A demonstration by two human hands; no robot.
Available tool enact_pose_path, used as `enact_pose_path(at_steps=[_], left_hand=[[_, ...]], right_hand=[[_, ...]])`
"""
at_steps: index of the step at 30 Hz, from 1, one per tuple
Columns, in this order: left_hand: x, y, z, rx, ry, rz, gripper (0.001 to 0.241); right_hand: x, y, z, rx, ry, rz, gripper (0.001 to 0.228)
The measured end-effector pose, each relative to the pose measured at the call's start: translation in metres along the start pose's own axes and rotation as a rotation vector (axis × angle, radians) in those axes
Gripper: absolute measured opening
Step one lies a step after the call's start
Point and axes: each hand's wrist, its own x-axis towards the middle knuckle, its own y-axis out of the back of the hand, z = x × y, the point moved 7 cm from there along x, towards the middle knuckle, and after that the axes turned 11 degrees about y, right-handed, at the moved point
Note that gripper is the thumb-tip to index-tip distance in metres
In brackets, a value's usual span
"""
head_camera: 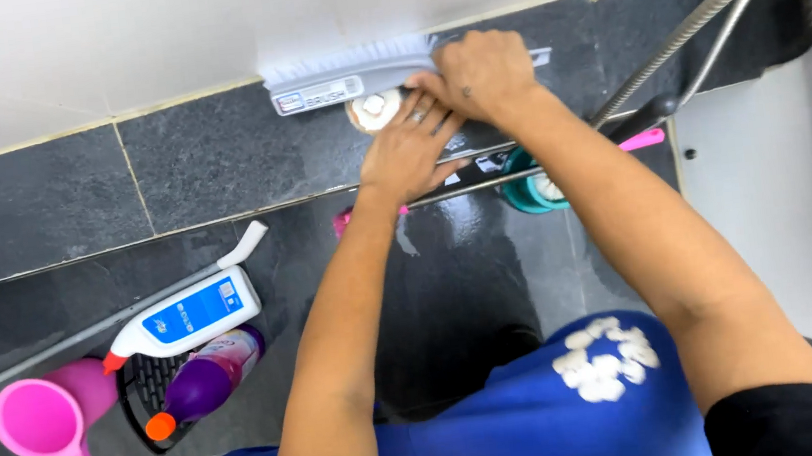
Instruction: Scrubbing floor tiles, a floor mat, walls, and the sink area in a bathroom using a brush and detergent.
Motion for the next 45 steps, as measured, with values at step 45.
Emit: enact_pose_path(at_steps=[45], left_hand=[[0.04,-0.044,0.03,0.341,0.465,0.311,0.081]], right_hand=[[-0.211,0.206,0.004,0.19,0.136,0.519,0.047]])
